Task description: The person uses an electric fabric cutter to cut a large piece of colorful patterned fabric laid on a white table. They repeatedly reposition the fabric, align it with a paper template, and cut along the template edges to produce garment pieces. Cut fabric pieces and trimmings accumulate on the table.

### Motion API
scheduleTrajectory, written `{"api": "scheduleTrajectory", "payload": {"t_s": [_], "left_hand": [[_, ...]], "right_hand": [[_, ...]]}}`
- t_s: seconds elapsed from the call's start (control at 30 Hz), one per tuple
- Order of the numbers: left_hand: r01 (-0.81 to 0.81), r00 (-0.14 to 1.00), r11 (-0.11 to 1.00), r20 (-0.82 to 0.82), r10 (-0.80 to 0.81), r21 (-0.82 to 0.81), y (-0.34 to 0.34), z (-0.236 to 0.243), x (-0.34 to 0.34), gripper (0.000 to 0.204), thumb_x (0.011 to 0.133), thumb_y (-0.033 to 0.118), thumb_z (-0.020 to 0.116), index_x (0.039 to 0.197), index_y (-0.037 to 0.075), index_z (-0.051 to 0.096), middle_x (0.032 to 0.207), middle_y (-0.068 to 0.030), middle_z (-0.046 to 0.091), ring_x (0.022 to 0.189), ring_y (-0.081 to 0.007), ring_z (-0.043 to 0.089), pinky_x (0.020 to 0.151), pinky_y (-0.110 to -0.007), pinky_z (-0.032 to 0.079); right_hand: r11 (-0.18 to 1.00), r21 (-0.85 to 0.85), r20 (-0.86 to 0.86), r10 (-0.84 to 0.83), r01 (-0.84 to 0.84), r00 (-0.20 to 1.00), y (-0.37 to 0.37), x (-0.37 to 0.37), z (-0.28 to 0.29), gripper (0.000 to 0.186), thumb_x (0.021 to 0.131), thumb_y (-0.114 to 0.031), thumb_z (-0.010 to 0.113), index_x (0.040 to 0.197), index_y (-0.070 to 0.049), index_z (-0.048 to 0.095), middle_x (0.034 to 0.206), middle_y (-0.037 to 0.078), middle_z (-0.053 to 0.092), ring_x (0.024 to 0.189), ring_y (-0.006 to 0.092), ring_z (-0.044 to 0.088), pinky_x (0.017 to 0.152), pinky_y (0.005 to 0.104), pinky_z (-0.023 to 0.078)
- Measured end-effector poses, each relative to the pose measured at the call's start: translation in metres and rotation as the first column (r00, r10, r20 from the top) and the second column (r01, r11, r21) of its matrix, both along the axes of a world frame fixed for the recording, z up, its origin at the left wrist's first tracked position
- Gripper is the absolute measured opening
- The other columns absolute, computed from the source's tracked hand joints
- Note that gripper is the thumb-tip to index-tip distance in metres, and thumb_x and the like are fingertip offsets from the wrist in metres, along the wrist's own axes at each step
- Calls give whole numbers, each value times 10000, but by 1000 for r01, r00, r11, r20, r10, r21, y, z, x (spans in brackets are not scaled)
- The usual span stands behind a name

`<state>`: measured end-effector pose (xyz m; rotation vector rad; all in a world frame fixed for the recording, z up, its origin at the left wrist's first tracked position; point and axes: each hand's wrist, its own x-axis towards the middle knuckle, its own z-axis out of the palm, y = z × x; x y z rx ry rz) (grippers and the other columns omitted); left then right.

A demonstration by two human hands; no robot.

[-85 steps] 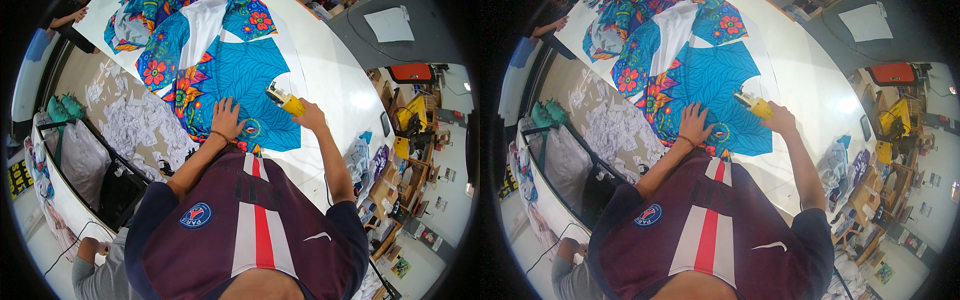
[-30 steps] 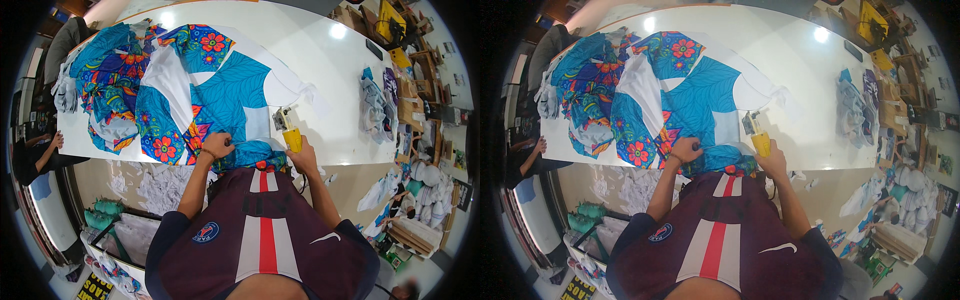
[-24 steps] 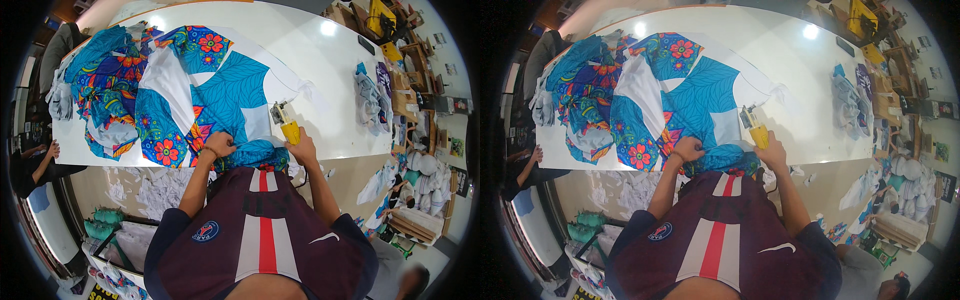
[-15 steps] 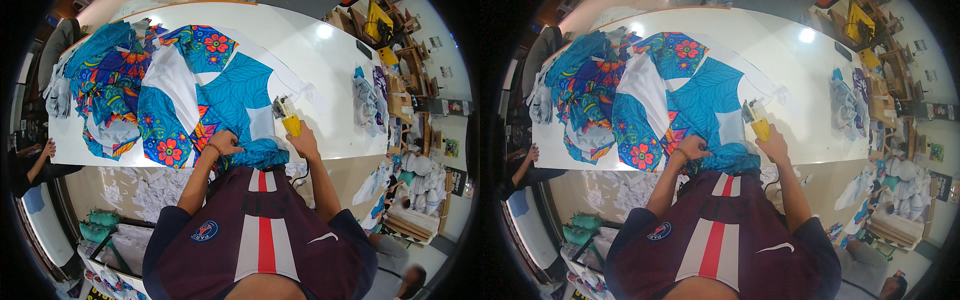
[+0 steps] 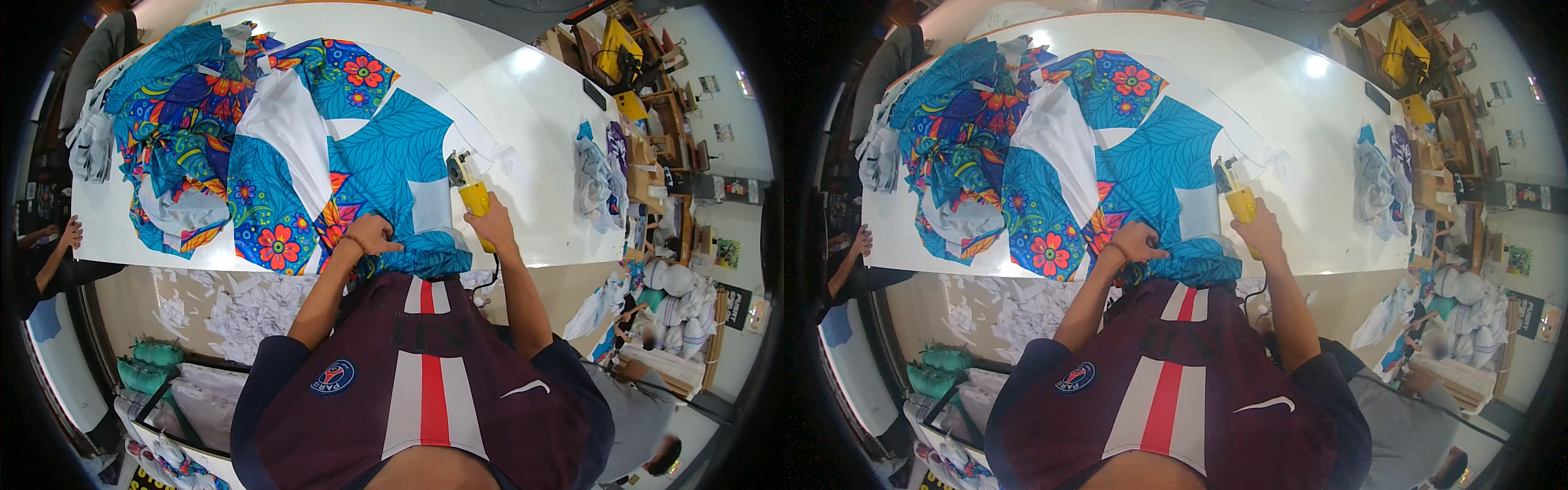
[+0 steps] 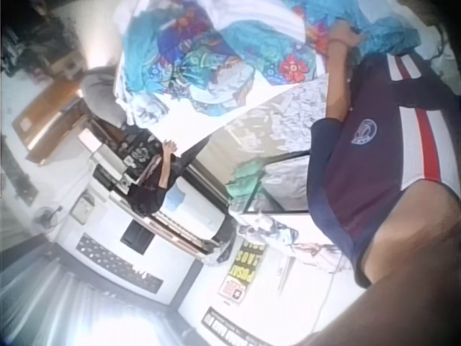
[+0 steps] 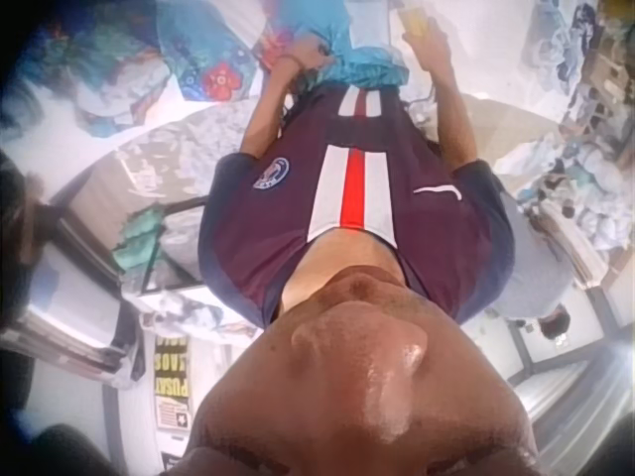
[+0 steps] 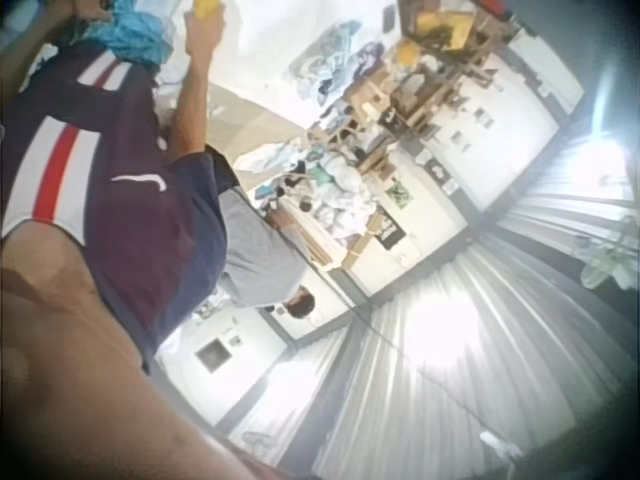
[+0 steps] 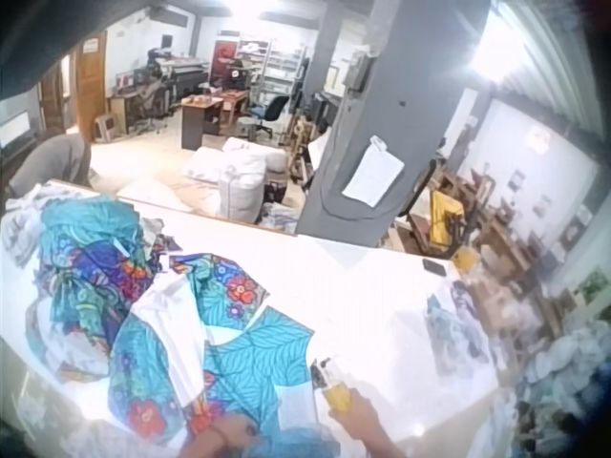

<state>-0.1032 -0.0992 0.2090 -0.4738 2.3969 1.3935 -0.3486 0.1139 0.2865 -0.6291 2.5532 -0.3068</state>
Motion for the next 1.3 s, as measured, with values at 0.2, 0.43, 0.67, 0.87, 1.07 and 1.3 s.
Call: {"api": "scheduleTrajectory", "payload": {"t_s": [0.2,0.43,0.67,0.87,1.07,1.3], "left_hand": [[-10,1000,999,-9,10,38,-1,-1,0,477,774,508,852,759,39,768,681,-111,743,651,-244,750,673,-365,587],[-23,999,995,43,19,102,-3,3,-3,474,796,487,848,741,24,757,661,-121,734,586,-217,743,646,-349,587],[-38,999,993,43,34,115,-4,7,-2,457,808,452,850,752,8,756,656,-118,730,570,-202,737,615,-335,580],[-53,998,991,51,48,121,-3,11,-2,448,813,432,852,770,-4,758,651,-117,728,565,-197,735,614,-333,583],[-57,997,989,57,49,134,-5,14,0,436,807,420,858,790,-6,769,654,-118,731,562,-197,734,627,-339,589],[-67,997,993,48,62,100,-3,9,1,433,799,420,869,813,-4,778,675,-123,741,576,-195,740,639,-338,590]], "right_hand": [[1000,4,17,-29,29,999,-11,-2,-5,650,729,-416,800,1223,-66,563,1144,269,719,1091,461,692,907,547,556],[996,-13,31,-89,89,996,-35,0,0,648,732,-404,787,1238,-53,586,1145,264,723,1079,464,698,921,535,560],[992,-25,31,-125,125,992,-59,-3,-3,659,734,-402,780,1242,-33,581,1159,270,720,1096,457,700,934,527,561],[979,15,35,-204,204,978,-82,-6,-8,724,749,-428,787,1285,-14,532,1207,277,703,1114,449,701,944,518,563],[957,-35,18,-287,288,958,-101,-12,-18,788,749,-453,810,1299,23,509,1220,282,694,1120,439,702,952,504,566],[897,-178,95,-394,405,914,-122,-34,-31,788,738,-443,823,1273,71,560,1198,279,701,1081,402,717,936,473,576]]}}
